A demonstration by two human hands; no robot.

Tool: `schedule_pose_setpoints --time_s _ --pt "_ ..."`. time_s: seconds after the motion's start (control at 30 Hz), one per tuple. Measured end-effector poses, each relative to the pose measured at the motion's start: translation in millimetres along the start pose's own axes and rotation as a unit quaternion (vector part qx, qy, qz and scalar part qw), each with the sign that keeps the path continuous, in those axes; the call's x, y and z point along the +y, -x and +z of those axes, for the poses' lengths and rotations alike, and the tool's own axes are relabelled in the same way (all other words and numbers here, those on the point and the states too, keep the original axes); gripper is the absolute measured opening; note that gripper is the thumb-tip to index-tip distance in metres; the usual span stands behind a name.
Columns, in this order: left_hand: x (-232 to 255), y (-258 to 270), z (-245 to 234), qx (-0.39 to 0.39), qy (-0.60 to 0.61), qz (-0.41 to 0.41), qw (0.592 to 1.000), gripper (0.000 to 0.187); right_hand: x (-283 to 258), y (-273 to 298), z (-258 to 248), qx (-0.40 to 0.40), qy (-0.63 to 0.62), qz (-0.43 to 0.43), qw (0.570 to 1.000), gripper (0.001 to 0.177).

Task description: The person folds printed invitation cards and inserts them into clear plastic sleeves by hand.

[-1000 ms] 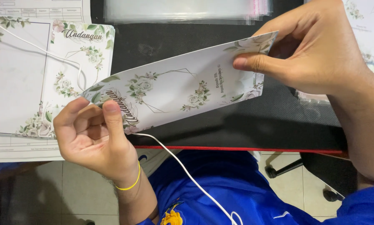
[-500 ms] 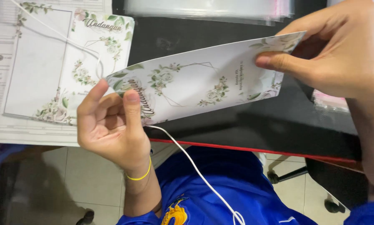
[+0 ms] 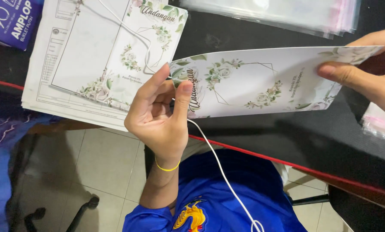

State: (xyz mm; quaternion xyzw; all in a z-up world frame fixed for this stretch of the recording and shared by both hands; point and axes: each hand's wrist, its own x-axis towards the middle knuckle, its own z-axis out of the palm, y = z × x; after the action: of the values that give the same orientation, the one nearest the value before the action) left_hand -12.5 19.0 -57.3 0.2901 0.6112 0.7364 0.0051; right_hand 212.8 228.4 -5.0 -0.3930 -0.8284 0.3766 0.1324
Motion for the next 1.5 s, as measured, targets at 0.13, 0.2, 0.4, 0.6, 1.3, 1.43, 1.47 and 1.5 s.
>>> schedule_pose_setpoints --time_s 0.13,0.2,0.4,0.6,1.3,1.43,1.47,1.5 --pt "1 0 0 -0.006 0.006 -0.006 1.0 0.035 0 1 0 0.001 0.035 0.017 0.999 0.017" --pt "2 -2 1 -0.008 -0.001 -0.005 1.0 0.035 -1 0 -2 0.003 0.043 0.01 0.999 0.018" --pt "18 -9 6 -0.075 -0.103 0.05 0.991 0.03 -9 3 -7 0.014 0.034 -0.011 0.999 0.017" --pt "20 -19 10 -0.234 -0.187 0.155 0.941 0.03 -24 8 -9 0.022 0.067 0.002 0.998 0.016" --pt "7 -16 30 -0.455 -0.338 0.21 0.796 0.037 18 10 6 -0.123 0.284 -0.011 0.951 0.039" --pt "21 -10 36 -0.413 -0.395 0.164 0.804 0.065 2 16 12 -0.05 0.338 -0.116 0.933 0.028" --pt "21 -7 34 -0.412 -0.399 0.163 0.803 0.065 0 19 15 -0.052 0.336 -0.118 0.933 0.028" --pt "21 -4 32 -0.422 -0.412 0.219 0.777 0.043 -1 21 19 -0.027 0.365 -0.155 0.918 0.025"
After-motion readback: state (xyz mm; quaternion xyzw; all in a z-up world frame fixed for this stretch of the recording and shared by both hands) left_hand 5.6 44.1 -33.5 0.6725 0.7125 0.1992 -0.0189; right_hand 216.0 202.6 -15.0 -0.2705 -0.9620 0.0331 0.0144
